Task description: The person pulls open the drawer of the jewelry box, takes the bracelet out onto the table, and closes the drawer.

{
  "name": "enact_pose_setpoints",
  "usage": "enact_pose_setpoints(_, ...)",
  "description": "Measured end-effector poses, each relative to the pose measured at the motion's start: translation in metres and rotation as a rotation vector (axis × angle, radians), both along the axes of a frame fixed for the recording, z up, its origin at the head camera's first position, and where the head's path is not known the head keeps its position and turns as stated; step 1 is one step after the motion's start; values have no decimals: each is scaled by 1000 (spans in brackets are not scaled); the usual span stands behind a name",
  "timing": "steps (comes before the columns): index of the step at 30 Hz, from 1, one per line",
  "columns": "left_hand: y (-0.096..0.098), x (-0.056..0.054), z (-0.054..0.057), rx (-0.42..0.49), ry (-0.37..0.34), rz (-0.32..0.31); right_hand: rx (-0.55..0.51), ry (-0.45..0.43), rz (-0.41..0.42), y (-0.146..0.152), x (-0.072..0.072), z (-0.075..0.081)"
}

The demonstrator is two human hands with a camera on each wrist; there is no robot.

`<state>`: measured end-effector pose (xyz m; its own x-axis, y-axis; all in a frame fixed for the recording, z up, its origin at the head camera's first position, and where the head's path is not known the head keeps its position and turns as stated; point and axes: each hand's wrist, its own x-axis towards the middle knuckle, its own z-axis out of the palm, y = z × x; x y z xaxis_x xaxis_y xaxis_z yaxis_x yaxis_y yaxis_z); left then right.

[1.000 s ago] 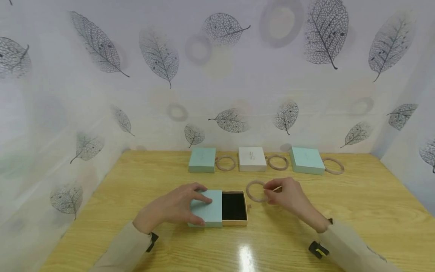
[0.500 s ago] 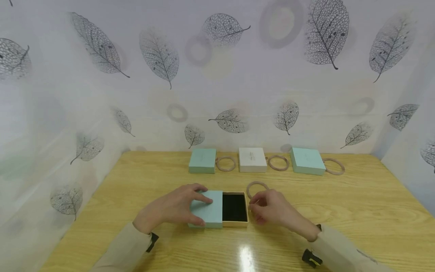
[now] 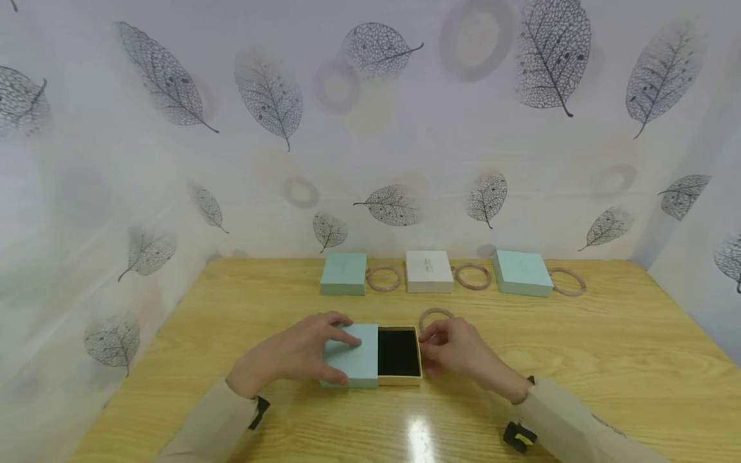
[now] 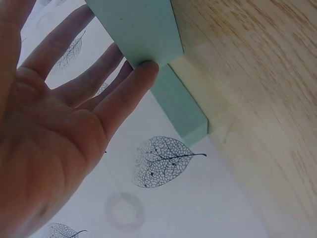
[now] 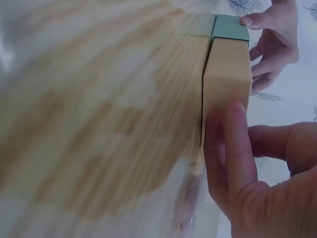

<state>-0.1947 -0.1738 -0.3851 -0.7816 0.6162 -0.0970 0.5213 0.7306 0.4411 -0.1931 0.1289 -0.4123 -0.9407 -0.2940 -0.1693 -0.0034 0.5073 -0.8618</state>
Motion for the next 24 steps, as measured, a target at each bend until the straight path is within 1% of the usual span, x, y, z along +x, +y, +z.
enact_pose_setpoints(3,-1,0,0,6,0,2,-39,-28,-15,-2,0,0)
enact_pose_setpoints(11,-1,-1,-1,6,1,5,-120,-50,-88,-6,-1,-2)
enact_pose_setpoints(18,-1,-1,-1,3,18,-1,-138,-44,-94,-7,0,-2)
enact_pose_setpoints(24,-1,-1,-2,2,11,5,-154,-48,-86,-9,2,-3)
